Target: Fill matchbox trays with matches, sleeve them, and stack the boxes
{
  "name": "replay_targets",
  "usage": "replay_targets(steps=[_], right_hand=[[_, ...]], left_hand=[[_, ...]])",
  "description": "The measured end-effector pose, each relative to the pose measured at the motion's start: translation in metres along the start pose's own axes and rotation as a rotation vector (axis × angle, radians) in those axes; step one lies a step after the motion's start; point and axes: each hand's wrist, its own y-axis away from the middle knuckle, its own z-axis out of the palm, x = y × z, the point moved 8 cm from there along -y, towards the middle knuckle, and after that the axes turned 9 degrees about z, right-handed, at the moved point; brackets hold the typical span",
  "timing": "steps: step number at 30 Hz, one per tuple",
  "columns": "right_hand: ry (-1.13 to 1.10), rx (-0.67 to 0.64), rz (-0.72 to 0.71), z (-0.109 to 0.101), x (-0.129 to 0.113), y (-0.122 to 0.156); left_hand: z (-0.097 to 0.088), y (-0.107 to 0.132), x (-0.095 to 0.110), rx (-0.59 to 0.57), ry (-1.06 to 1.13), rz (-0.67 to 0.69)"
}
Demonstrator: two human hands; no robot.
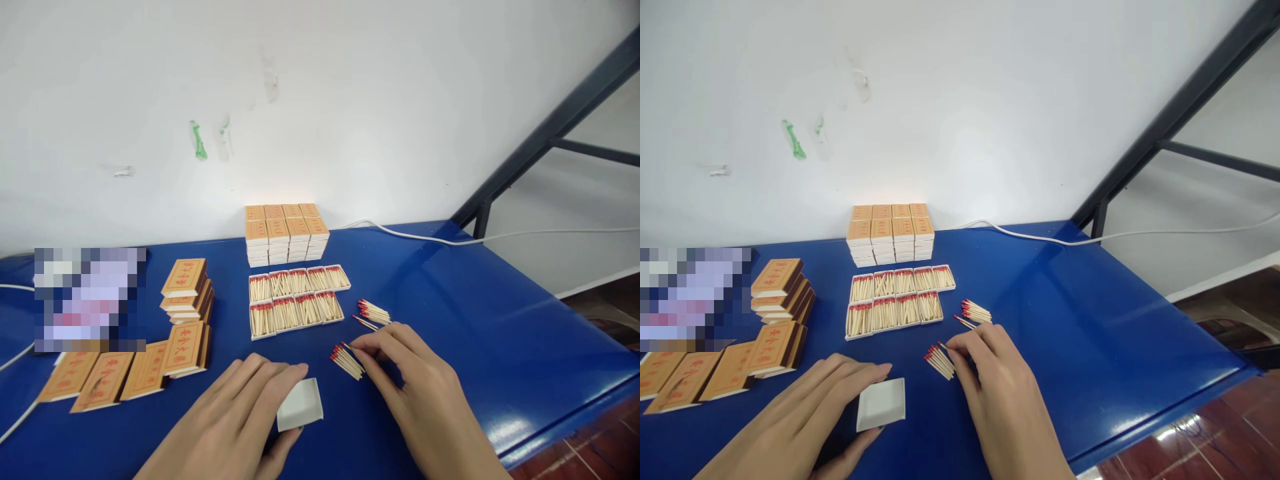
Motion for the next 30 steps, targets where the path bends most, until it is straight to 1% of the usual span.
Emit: replay_targets(steps=[3,5,10,12,14,18,21,25,27,28,30], right_hand=[[-0.023,-0.040,0.009,0.002,0.000,0.000],[-0.005,-0.024,-0.005,-0.001,0.000,-0.002],[0.156,0.186,-0.052,-0.019,0.007,-0.010],[0.207,0.221,-0.049,-0.021,0.011,-0.013],[0.211,0.215,-0.045,-0.021,0.013,-0.015],[0.153,0.180,-0.036,-0.018,0.011,-0.014],[0.110,0.118,-0.024,-0.012,0.005,-0.010],[0.063,0.034,-0.011,-0.003,-0.003,-0.004],[0.058,0.006,-0.022,-0.001,-0.007,-0.002],[0.063,0.009,-0.031,-0.002,-0.008,-0.002],[0.085,0.063,-0.051,-0.008,-0.010,-0.004]], left_hand=[[0.000,0.000,0.000,0.010,0.003,-0.003],[0.001,0.000,0.000,0.021,0.003,-0.005],[0.003,0.002,0.000,0.028,0.015,-0.018],[0.002,0.002,0.000,0.027,0.017,-0.024],[0.002,0.002,0.000,0.017,0.024,-0.029],[0.005,0.003,0.000,-0.019,0.033,-0.031],[0.002,0.003,-0.001,0.004,0.021,-0.032],[0.002,0.003,-0.001,-0.009,0.032,-0.028],[0.002,0.003,0.000,0.002,0.035,-0.022],[0.001,0.003,0.000,0.012,0.036,-0.019],[0.003,0.004,-0.001,0.006,0.039,-0.030]])
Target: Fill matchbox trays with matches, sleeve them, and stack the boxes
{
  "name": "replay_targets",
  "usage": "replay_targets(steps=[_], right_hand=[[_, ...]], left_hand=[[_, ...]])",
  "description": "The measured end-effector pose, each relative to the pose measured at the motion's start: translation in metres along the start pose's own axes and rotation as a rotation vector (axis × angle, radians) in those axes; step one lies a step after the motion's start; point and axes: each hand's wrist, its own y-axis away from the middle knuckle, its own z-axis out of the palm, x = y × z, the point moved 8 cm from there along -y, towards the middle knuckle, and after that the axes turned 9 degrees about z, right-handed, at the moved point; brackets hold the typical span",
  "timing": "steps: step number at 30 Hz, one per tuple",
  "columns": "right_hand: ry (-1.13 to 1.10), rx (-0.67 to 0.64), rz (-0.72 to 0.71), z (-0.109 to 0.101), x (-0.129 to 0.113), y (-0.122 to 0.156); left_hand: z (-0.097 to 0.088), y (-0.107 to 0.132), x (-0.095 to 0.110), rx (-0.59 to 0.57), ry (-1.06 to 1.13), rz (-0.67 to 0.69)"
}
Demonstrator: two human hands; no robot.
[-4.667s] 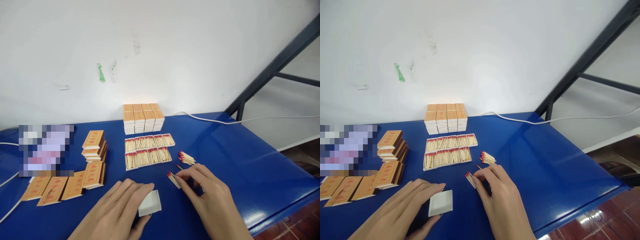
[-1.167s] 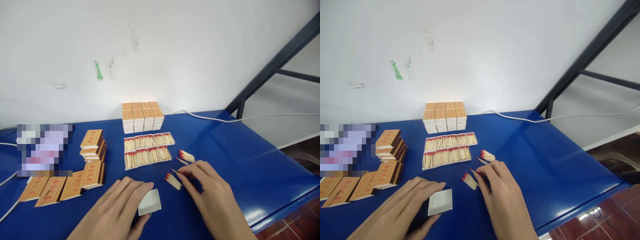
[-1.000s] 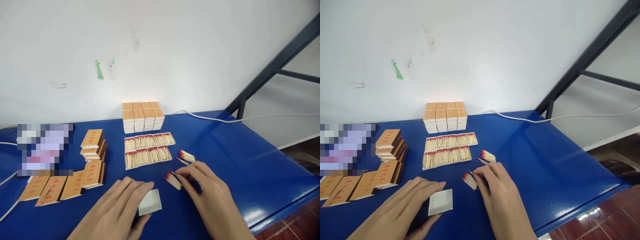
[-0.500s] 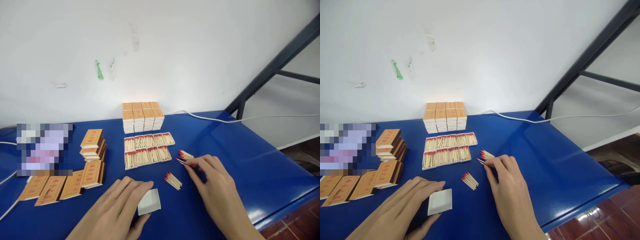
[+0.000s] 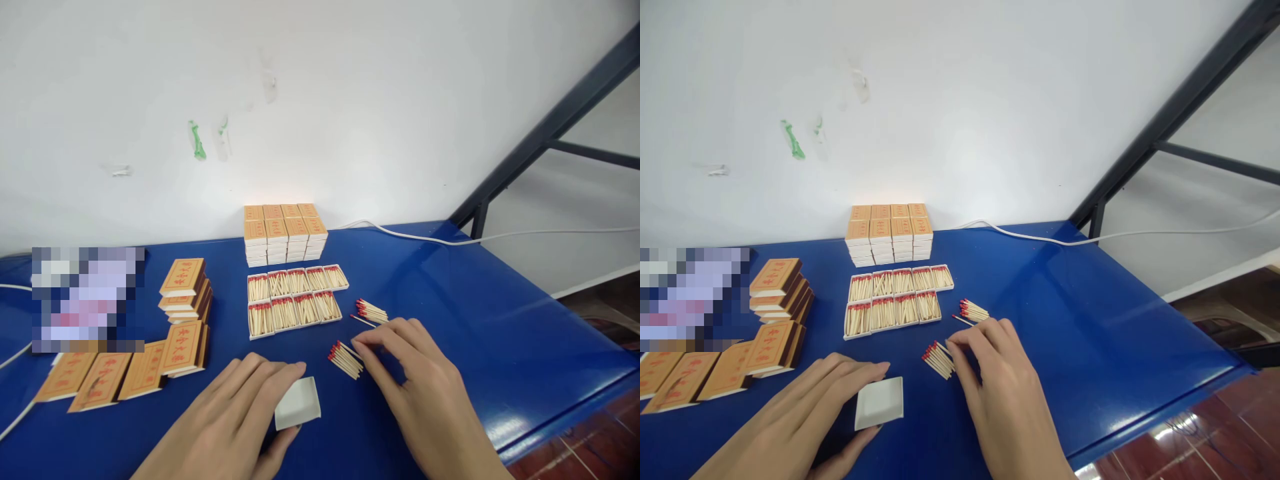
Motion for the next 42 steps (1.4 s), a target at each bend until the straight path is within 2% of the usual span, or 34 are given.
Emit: replay_targets(steps=[3,13,19,24,29,33,36,42], right_hand=[[0.047,0.103,-0.017,-0.010,0.003,-0.007],[0.104,0.145,-0.039,-0.006,0.013,-0.019],[0.107,0.114,-0.026,-0.005,0.010,-0.016],[0.041,0.006,-0.018,0.004,0.002,0.000],[-0.023,-0.065,0.002,0.008,0.000,0.007],[0.063,0.079,0.014,-0.010,0.011,-0.001],[0.131,0.185,0.002,-0.022,0.021,-0.008],[0.168,0.187,-0.020,-0.020,0.029,-0.014]], left_hand=[[0.003,0.002,0.001,-0.021,0.014,-0.007],[0.001,-0.001,0.001,-0.006,-0.024,0.009],[0.002,0.000,0.001,-0.011,-0.010,0.014],[-0.003,-0.003,0.002,0.018,-0.033,0.012],[-0.001,-0.002,0.001,-0.001,-0.024,0.013],[0.003,0.002,-0.001,-0.045,-0.006,0.001],[0.002,0.000,0.000,-0.016,-0.017,0.007],[-0.001,-0.001,0.002,0.010,-0.025,0.012]])
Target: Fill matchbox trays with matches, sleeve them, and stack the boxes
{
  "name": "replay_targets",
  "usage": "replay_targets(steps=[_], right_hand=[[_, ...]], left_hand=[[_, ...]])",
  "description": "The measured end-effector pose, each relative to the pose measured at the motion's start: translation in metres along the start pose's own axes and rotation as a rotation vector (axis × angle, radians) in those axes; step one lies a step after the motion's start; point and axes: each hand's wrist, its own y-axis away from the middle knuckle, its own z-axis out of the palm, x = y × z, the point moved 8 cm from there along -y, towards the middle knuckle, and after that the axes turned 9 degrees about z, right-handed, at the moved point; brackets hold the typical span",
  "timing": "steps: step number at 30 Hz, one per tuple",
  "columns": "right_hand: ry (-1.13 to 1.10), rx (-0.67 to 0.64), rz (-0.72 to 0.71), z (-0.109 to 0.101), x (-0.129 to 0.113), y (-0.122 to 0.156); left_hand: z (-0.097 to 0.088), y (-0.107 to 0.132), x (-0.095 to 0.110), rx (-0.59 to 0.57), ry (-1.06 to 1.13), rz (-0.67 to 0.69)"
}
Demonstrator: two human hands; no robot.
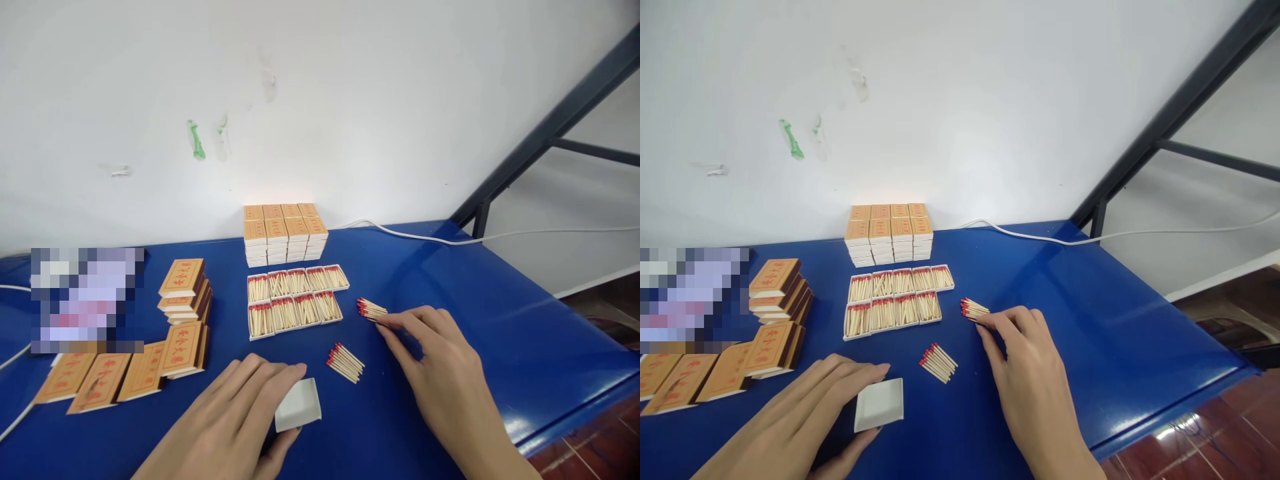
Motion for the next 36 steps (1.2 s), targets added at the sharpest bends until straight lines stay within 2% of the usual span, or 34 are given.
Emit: replay_targets(steps=[6,13,18,24,28,32,36], right_hand=[[-0.080,-0.104,0.062,0.005,-0.001,0.007],[-0.189,-0.171,0.088,0.016,-0.021,0.015],[-0.268,-0.251,0.086,0.016,-0.029,0.014],[-0.143,-0.007,0.033,-0.004,-0.009,-0.005],[-0.091,-0.009,-0.018,0.003,-0.001,-0.011],[-0.071,-0.018,0.004,0.006,0.002,-0.011],[-0.107,-0.104,0.048,0.010,0.000,-0.009]], left_hand=[[0.000,0.000,-0.003,-0.011,0.006,-0.004],[0.003,0.000,-0.002,-0.035,0.014,-0.002],[-0.002,0.000,-0.001,-0.002,0.011,0.003],[-0.001,-0.001,-0.002,-0.002,-0.006,0.009],[0.000,-0.001,0.000,-0.008,-0.018,0.026],[0.001,-0.002,0.001,-0.026,-0.024,0.035],[0.000,-0.004,0.001,-0.026,-0.030,0.039]])
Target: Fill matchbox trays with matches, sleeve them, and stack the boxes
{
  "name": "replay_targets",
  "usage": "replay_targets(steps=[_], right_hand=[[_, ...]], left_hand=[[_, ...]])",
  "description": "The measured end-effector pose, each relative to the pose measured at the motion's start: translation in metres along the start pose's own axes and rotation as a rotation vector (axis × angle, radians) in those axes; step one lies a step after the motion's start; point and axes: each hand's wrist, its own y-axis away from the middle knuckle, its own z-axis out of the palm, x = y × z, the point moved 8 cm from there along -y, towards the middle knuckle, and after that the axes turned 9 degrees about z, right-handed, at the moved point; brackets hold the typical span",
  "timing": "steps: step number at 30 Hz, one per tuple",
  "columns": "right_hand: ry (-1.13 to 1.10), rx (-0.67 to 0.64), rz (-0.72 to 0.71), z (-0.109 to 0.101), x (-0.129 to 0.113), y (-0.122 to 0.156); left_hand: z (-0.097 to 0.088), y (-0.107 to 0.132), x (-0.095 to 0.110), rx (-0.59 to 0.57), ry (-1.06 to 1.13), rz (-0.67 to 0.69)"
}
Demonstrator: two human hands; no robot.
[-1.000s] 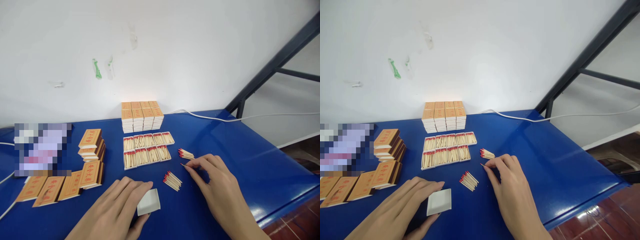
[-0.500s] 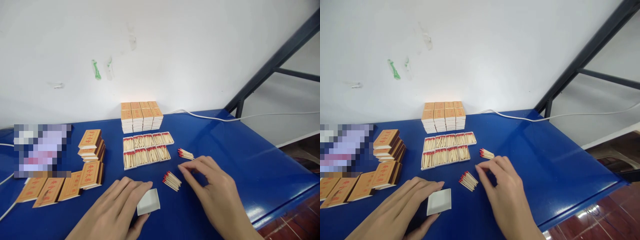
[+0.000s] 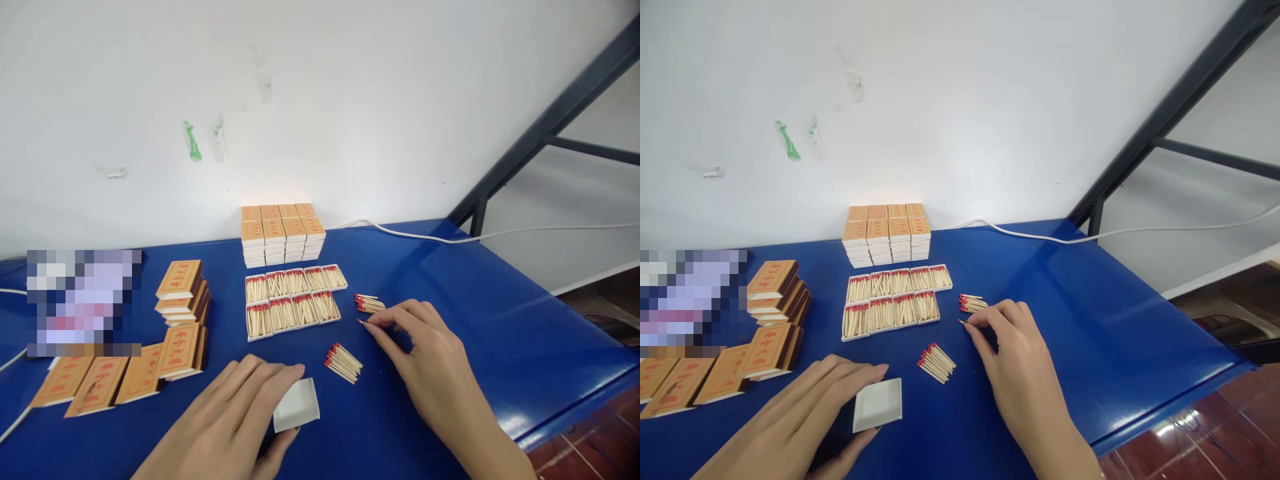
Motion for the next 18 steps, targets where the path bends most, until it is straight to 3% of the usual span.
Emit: replay_targets(steps=[11,13,18], right_hand=[[-0.137,-0.208,0.054,0.010,-0.022,0.022],[-0.126,-0.172,0.038,0.005,-0.021,0.018],[-0.004,0.083,0.020,-0.012,-0.005,0.001]], left_hand=[[0.000,0.000,0.000,0.015,0.002,-0.007],[-0.001,0.000,0.000,0.022,0.002,-0.012],[-0.002,0.002,-0.001,0.023,0.012,-0.020]])
